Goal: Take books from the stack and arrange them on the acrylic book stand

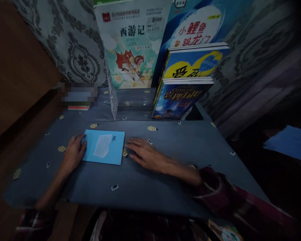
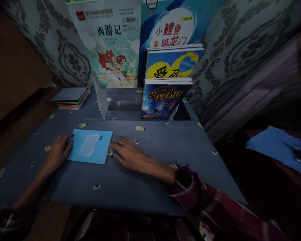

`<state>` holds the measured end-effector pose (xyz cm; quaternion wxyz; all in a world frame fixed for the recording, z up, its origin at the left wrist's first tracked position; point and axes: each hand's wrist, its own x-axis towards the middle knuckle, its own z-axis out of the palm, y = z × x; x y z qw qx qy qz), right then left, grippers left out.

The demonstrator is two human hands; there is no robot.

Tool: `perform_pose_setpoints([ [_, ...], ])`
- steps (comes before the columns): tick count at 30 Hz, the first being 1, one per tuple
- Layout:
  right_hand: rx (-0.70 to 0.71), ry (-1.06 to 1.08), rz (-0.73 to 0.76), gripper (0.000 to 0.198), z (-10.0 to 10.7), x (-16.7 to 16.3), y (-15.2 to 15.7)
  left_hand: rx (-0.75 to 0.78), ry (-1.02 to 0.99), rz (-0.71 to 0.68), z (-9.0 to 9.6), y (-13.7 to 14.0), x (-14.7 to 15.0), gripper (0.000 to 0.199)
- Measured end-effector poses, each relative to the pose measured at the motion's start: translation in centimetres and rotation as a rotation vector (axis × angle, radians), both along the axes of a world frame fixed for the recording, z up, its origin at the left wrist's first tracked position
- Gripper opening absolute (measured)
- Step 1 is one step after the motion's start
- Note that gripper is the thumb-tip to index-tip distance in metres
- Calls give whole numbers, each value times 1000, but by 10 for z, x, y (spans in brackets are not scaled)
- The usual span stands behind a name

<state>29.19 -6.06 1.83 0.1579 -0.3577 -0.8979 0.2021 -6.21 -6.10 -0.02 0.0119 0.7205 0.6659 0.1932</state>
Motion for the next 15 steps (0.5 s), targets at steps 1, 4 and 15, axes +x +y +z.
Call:
perform_pose_setpoints([
  [1,1,15,11,44,-3,-9,1,4,-11,-5,1,-2,3,49],
  [4,22,126,-27,44,-19,-16,1,-1,-62,-20,3,-5,13,47],
  [15,21,466,-436,34,-46,18,11,-62,-416,-128,10,40,70,38],
])
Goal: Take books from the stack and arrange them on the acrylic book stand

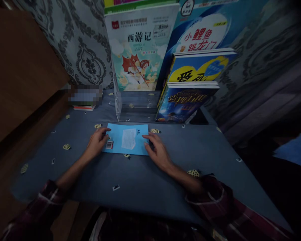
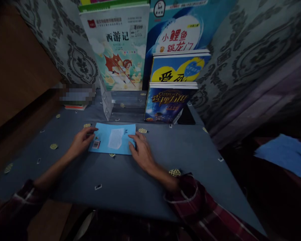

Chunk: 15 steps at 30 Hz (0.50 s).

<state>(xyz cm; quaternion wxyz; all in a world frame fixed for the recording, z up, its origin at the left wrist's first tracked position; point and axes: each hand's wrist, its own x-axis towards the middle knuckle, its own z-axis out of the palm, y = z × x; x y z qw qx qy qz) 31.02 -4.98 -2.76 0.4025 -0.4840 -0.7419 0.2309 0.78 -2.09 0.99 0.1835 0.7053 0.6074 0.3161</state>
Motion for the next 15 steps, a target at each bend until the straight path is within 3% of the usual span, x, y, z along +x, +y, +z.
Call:
perform_pose_setpoints([
  [6,50,-159,-66,34,0,8,10,43,184,-85,-4,27,17,30],
  [15,71,-212,-111,30,1,13,16,117,310,-92,-9,12,21,28],
])
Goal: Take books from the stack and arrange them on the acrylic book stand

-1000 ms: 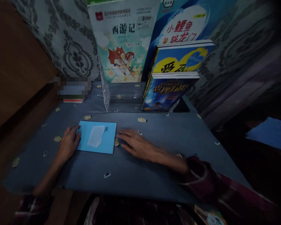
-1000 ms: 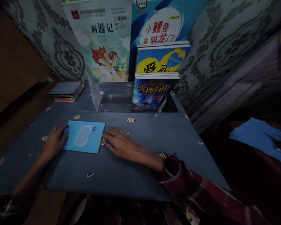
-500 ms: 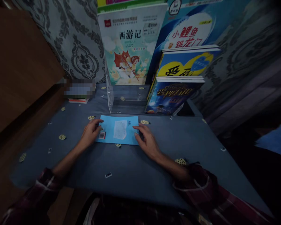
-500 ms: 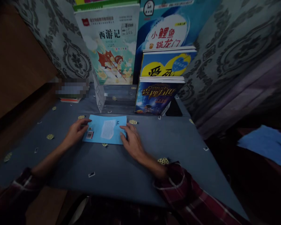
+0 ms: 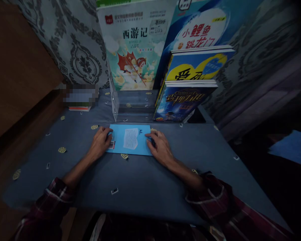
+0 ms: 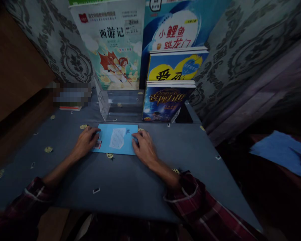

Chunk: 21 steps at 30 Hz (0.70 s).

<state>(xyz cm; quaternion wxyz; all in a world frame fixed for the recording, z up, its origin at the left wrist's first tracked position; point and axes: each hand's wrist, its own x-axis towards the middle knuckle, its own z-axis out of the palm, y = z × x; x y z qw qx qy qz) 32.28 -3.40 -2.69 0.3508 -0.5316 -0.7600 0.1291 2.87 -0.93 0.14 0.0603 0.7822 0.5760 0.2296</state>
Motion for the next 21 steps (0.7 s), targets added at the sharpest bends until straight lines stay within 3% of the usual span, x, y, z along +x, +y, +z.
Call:
perform_pose_setpoints([
  [6,63,-186,-42,30,9,1,2,84,369,-16,14,-11,27,28],
  [11,108,-237,237,42,23,-36,15,92,354,-168,10,-6,51,32],
  [14,36,-226,361,52,28,-65,27,27,334,-154,1,-1,47,33],
  [21,-98,-331,406,48,25,-102,42,71,306,-17,-8,6,13,32],
])
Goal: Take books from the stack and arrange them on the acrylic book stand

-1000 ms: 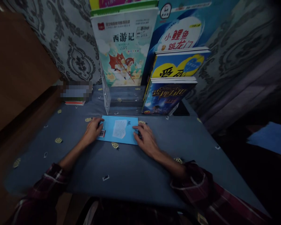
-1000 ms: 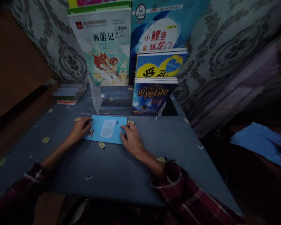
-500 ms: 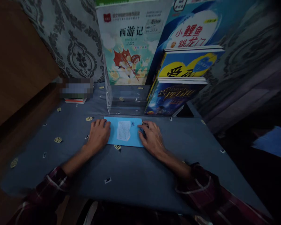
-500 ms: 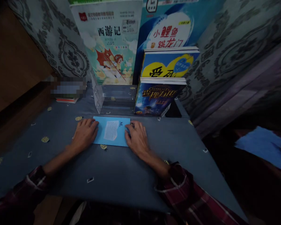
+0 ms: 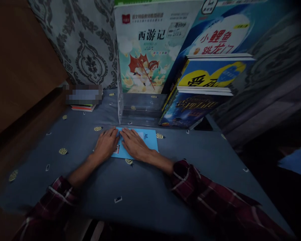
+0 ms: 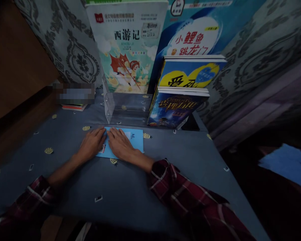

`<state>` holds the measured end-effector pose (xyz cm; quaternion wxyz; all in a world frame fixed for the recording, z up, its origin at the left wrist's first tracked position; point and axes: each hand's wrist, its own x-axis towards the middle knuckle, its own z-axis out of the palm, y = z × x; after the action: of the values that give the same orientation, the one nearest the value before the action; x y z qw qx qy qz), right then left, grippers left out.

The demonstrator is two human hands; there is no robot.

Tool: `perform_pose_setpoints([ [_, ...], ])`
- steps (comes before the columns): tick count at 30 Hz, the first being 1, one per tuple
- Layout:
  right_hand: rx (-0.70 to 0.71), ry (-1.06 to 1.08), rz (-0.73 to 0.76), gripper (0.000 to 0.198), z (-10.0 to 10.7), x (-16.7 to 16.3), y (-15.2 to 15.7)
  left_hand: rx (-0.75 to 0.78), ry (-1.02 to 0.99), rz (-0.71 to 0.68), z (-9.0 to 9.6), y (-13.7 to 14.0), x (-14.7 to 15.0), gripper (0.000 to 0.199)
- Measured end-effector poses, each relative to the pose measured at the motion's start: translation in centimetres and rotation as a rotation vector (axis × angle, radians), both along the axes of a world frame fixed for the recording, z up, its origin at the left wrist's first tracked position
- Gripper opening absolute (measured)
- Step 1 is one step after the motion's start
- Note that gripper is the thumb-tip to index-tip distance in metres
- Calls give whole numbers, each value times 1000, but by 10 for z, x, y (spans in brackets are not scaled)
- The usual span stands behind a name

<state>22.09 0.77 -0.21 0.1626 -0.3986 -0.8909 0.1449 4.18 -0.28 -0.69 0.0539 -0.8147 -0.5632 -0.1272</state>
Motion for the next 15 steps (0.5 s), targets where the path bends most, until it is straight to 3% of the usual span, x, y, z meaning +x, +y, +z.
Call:
perform_pose_setpoints([
  [6,39,4,-68,57,-13,16,1,25,7,-35,0,2,1,33],
  [15,41,30,-246,59,-24,102,-10,-2,-7,-40,0,2,0,37],
])
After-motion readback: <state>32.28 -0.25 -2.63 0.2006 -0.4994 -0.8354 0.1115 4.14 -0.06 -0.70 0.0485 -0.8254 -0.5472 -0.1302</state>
